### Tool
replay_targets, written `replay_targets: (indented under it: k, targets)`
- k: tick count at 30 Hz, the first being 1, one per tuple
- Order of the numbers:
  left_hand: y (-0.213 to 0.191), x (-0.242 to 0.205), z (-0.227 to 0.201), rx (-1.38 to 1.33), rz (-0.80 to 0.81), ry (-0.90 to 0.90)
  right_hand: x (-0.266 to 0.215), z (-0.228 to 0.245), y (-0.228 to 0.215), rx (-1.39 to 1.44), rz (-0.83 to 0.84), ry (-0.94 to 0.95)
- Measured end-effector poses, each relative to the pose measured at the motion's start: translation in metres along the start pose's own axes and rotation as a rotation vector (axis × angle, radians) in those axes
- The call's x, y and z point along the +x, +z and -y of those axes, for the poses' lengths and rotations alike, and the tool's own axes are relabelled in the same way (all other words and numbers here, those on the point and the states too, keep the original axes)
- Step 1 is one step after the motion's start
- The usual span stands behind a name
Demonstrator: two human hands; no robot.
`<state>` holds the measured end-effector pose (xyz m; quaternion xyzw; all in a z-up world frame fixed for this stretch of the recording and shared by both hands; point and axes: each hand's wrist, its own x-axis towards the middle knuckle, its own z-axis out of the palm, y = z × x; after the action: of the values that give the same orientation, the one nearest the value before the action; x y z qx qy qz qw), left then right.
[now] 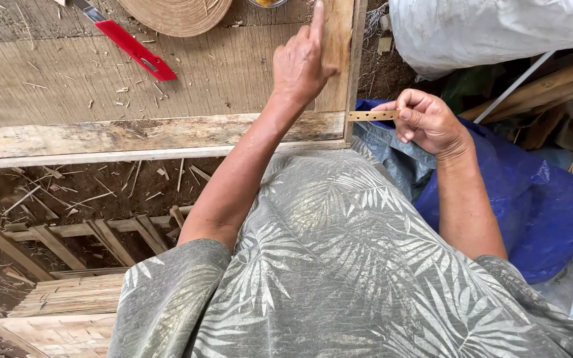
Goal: Applying edge banding to wooden boards using a utility knife and manual pressure.
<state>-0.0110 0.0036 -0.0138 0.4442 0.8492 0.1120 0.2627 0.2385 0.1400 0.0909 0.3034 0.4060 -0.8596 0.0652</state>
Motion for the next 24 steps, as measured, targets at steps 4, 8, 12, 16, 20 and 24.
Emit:
replay_targets:
  k: [4, 8, 12, 16, 20, 24]
  targets:
    - [0.014, -0.023, 0.003, 0.107, -0.076, 0.074, 0.000, 0.001, 0.002, 0.009, 0.000, 0.003]
    - [0.021, -0.037, 0.003, 0.135, -0.236, 0.051, -0.002, 0.000, -0.001, -0.005, -0.011, 0.013]
    - [0.022, -0.038, 0.005, 0.117, -0.240, -0.047, -0.003, -0.003, -0.003, -0.007, -0.018, 0.011]
    - [0.021, -0.048, 0.001, 0.141, -0.209, -0.033, -0.002, -0.004, 0.000, -0.019, -0.010, 0.014]
    - [0.003, -0.060, -0.008, 0.174, -0.179, 0.018, -0.008, -0.019, -0.004, 0.039, -0.022, 0.017]
    - [-0.017, -0.032, -0.016, 0.202, -0.047, -0.010, 0.000, -0.008, -0.007, 0.079, -0.006, 0.033]
